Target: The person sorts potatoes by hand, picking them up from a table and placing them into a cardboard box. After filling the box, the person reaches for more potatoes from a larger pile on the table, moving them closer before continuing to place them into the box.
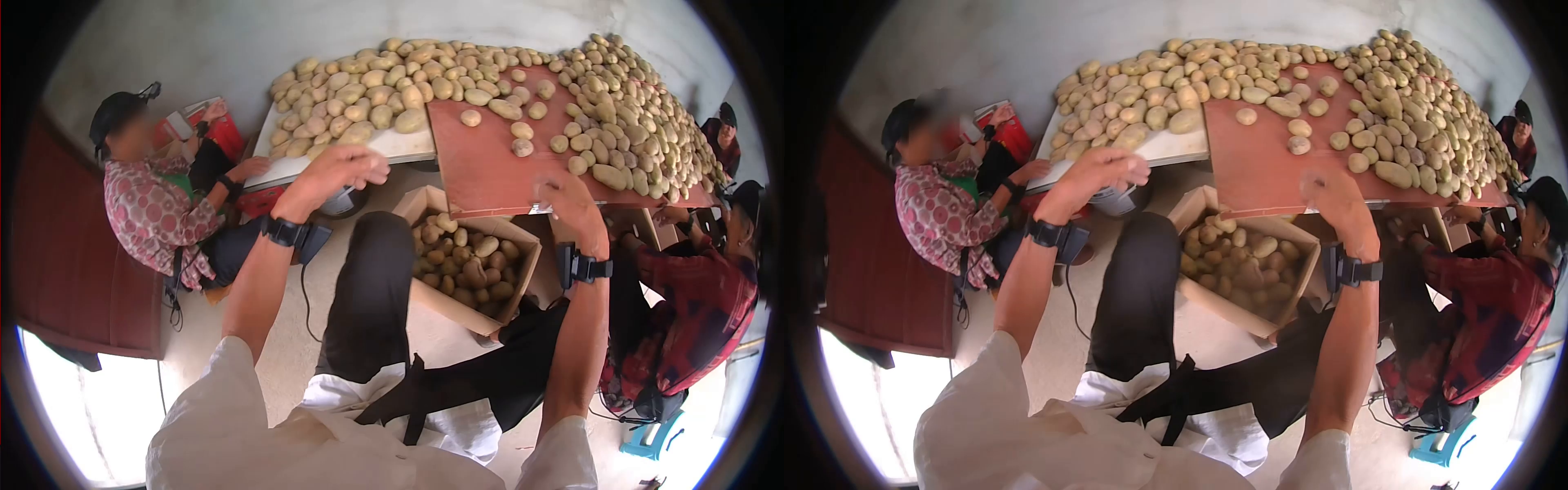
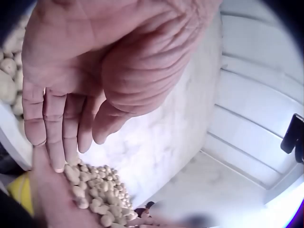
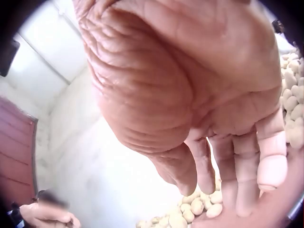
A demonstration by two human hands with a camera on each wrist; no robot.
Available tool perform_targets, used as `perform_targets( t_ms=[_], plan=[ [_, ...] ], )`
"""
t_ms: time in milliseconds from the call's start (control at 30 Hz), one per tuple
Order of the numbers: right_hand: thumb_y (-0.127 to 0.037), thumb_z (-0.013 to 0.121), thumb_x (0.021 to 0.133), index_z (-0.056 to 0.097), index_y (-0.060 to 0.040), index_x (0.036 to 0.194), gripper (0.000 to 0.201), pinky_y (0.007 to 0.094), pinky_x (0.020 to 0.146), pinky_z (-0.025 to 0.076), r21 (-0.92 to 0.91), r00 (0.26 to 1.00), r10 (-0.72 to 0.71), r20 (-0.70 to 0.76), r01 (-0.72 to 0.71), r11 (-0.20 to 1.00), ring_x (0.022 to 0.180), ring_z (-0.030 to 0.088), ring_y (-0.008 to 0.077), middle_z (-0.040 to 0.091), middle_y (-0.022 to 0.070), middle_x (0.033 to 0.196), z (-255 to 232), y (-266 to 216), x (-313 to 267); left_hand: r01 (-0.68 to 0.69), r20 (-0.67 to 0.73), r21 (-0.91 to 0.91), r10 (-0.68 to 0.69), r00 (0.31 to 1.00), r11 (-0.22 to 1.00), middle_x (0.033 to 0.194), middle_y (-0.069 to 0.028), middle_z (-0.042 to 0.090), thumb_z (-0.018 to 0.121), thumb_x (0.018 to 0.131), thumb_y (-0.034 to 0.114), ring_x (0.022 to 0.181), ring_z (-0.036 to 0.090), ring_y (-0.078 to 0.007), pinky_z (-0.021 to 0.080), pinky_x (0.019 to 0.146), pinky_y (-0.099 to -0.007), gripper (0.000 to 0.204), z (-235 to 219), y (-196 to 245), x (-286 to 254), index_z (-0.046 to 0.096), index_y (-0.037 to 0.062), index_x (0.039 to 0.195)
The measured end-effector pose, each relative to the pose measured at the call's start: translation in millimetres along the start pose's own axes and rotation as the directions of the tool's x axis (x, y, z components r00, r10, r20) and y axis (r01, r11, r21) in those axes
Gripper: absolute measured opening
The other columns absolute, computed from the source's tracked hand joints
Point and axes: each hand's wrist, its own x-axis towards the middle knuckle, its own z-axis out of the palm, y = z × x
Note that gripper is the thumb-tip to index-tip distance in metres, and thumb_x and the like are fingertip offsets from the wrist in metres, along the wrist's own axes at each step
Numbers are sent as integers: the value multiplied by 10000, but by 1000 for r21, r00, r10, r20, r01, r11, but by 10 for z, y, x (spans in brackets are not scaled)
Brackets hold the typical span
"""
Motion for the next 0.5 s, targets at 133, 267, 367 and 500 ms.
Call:
perform_targets(
  t_ms=[133,267,367,500],
  plan=[
    [-209,633,951,718,0,1179,321,319,667,505,191,990,44,-136,-18,981,789,636,141,695,35,894,-441,-76,168,-180,50,-38,182,982,983,1203,-126,730,628,1046,286,1082,718,-201,534,847,-300,393,404,676,577,670,-35,1268],
    [-222,659,946,707,-6,1227,358,300,603,506,346,923,145,-356,-14,938,789,664,149,697,74,885,-469,277,352,-211,158,-183,241,958,960,1202,-145,721,614,1057,281,1085,717,-198,525,839,-286,397,874,762,1284,658,-40,1289],
    [-282,675,964,697,10,1253,412,284,623,492,238,924,191,-330,-114,964,820,670,132,710,61,952,-401,602,492,-132,191,-172,165,968,976,1212,-147,713,612,1059,275,1080,720,-206,523,829,-284,402,1173,494,1657,643,-39,1308],
    [-284,691,955,707,-8,1253,406,286,631,501,167,901,253,-352,-206,964,810,671,133,701,86,930,-368,619,661,50,209,-151,-18,978,987,1211,-148,704,587,1061,243,1077,725,-214,518,784,-291,402,1270,-5,2007,617,-51,1333]
  ],
)
